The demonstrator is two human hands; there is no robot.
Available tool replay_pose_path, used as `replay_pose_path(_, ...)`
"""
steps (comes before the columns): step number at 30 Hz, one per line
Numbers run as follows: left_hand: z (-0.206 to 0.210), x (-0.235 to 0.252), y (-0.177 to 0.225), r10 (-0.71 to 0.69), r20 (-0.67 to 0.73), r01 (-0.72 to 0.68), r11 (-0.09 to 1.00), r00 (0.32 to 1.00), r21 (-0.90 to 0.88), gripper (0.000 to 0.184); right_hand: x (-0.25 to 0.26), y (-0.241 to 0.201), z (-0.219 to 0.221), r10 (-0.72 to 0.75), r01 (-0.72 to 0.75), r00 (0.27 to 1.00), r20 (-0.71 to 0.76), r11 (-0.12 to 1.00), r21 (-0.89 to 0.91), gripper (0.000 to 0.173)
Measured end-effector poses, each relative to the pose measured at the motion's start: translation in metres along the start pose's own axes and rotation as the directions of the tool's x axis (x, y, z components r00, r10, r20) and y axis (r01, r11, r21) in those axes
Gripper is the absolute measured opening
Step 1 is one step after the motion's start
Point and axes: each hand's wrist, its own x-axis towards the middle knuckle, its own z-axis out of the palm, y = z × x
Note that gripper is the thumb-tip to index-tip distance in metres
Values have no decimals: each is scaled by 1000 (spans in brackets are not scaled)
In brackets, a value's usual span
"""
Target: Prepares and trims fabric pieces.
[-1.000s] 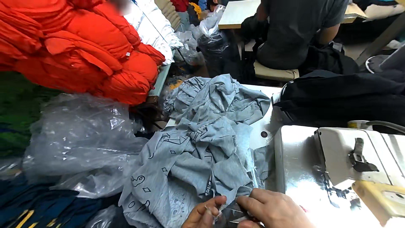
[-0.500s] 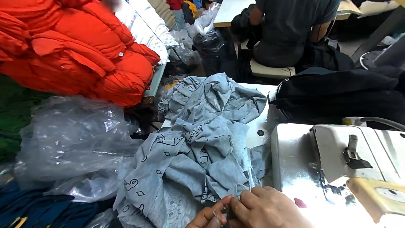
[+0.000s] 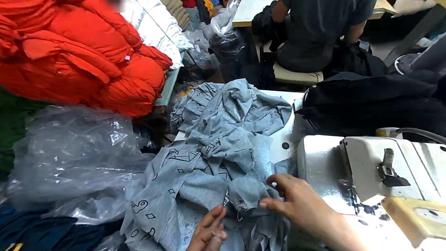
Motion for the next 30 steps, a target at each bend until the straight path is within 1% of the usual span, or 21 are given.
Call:
replay_pose_path(2,5,0,-4,36,50,-38,999,998,38,20,9,-6,6,80,-77,995,66,996,-46,48)
replay_pose_path(4,12,0,-8,56,82,-60,997,995,47,20,19,-15,10,174,-148,976,132,972,-183,38)
replay_pose_path(6,16,-1,-9,73,115,-80,995,991,62,20,27,-18,13,245,-186,950,195,943,-278,35)
replay_pose_path(8,16,-2,-12,85,169,-104,989,982,107,22,32,-15,17,246,-167,934,260,942,-290,35)
replay_pose_path(10,18,-2,-13,75,211,-119,972,975,203,24,34,-9,19,221,-141,932,286,951,-274,35)
replay_pose_path(12,19,0,-16,16,259,-102,941,966,322,23,33,-4,18,143,-88,963,228,968,-237,29)
replay_pose_path(14,21,-1,-19,-43,295,-88,905,955,416,21,31,-1,16,21,0,993,114,984,-180,25)
replay_pose_path(16,23,-1,-23,-53,321,-118,863,946,492,19,26,0,15,-111,104,988,-111,992,-70,21)
replay_pose_path(17,23,0,-23,-51,346,-146,842,937,520,19,25,-2,12,-144,153,960,-240,988,19,19)
replay_pose_path(18,22,1,-24,-54,370,-167,826,927,539,19,23,-4,8,-136,197,925,-355,970,141,16)
replay_pose_path(19,22,2,-22,-59,385,-179,815,921,552,20,20,-9,3,-90,235,900,-426,925,300,13)
replay_pose_path(20,23,4,-20,-60,385,-185,803,921,567,20,16,-15,-3,-37,279,887,-460,837,470,12)
replay_pose_path(21,24,6,-18,-52,370,-188,792,928,581,19,9,-22,-9,-4,325,887,-462,716,617,14)
replay_pose_path(22,25,8,-14,-33,343,-188,786,939,589,19,1,-29,-15,11,353,897,-442,584,731,17)
replay_pose_path(23,28,12,-10,-8,309,-183,791,951,583,18,-9,-35,-19,21,344,916,-401,474,810,18)
replay_pose_path(25,37,22,1,2,253,-136,847,967,515,18,-26,-44,-22,40,270,955,-295,302,914,18)
replay_pose_path(26,44,29,6,-44,227,-60,900,973,433,20,-33,-44,-21,26,230,970,-242,221,948,17)
replay_pose_path(27,53,37,10,-123,194,61,952,973,299,22,-39,-43,-20,-7,196,980,-197,150,969,14)
replay_pose_path(28,64,45,12,-210,138,196,975,968,108,22,-43,-40,-17,-50,171,985,-167,89,981,12)
replay_pose_path(29,73,53,9,-293,86,302,944,952,-133,20,-48,-37,-16,-100,161,983,-156,45,986,10)
replay_pose_path(30,79,61,5,-347,83,352,861,934,-368,25,-52,-35,-15,-153,175,973,-172,5,985,11)
